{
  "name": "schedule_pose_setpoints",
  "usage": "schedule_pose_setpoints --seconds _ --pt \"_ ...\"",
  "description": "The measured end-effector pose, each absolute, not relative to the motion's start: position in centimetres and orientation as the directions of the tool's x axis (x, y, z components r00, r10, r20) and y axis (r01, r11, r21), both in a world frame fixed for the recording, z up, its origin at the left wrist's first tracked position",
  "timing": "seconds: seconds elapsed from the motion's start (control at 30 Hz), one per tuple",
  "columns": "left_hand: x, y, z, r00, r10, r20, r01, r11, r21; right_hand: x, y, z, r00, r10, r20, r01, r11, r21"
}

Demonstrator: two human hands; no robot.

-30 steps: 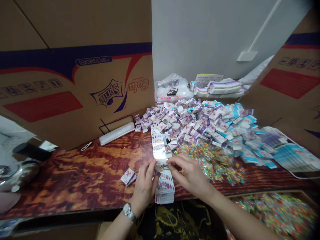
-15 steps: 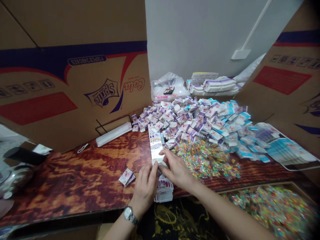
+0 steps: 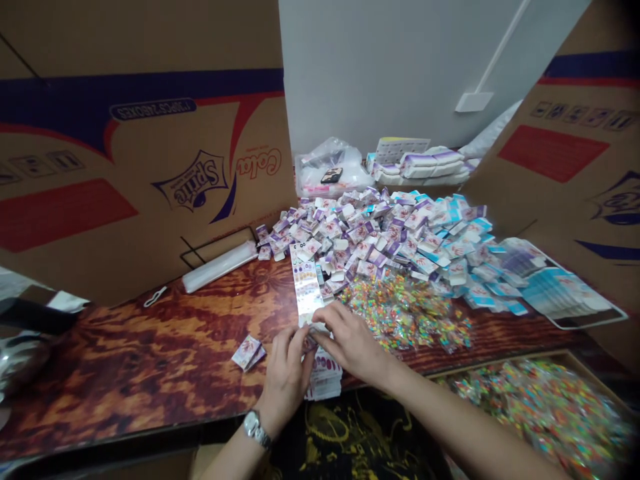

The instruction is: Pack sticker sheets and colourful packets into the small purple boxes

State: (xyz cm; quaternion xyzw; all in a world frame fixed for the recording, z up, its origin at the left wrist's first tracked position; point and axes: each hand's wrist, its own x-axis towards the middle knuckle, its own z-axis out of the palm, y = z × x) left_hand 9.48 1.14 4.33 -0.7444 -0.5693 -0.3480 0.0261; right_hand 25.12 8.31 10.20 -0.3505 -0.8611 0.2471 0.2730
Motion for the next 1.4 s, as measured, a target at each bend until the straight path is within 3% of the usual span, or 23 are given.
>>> schedule_pose_setpoints --seconds 0.13,0.27,0.43,0.5,0.63,0.73,0.93,1.23,1.4 --pt "9.7 1.3 4.5 0.071 0.818 0.570 0.869 -0.332 0.368 25.1 7.8 10.6 -0.594 0.704 0.390 0.574 0.710 -0.407" --pt "9.9 1.6 4.5 0.061 0.769 0.636 0.880 -0.342 0.329 25.0 7.4 10.5 -0.535 0.717 0.446 0.617 0.693 -0.374" --pt "10.0 1.8 4.5 0.046 0.722 0.690 0.897 -0.334 0.289 24.9 6.8 9.8 -0.543 0.627 0.558 0.594 0.757 -0.273" --pt "10.0 1.8 4.6 0.049 0.715 0.697 0.897 -0.339 0.284 24.9 6.8 9.8 -0.530 0.631 0.566 0.559 0.762 -0.327" --pt "9.8 1.7 4.6 0.070 0.701 0.710 0.895 -0.359 0.266 25.0 7.4 10.6 -0.491 0.736 0.467 0.495 0.676 -0.546" --pt "9.8 1.8 4.7 0.074 0.691 0.719 0.892 -0.368 0.262 25.1 7.8 11.3 -0.485 0.770 0.414 0.469 0.629 -0.621" --pt "9.9 2.1 5.1 0.087 0.667 0.740 0.879 -0.401 0.258 24.4 7.6 11.4 -0.491 0.763 0.421 0.481 0.640 -0.599" --pt "9.7 2.0 4.9 0.119 0.683 0.721 0.880 -0.408 0.241 24.7 8.3 11.3 -0.660 0.668 0.344 0.560 0.743 -0.366" --pt "9.4 2.1 4.7 0.144 0.683 0.716 0.879 -0.421 0.226 24.4 8.6 11.4 -0.611 0.751 0.252 0.543 0.629 -0.556"
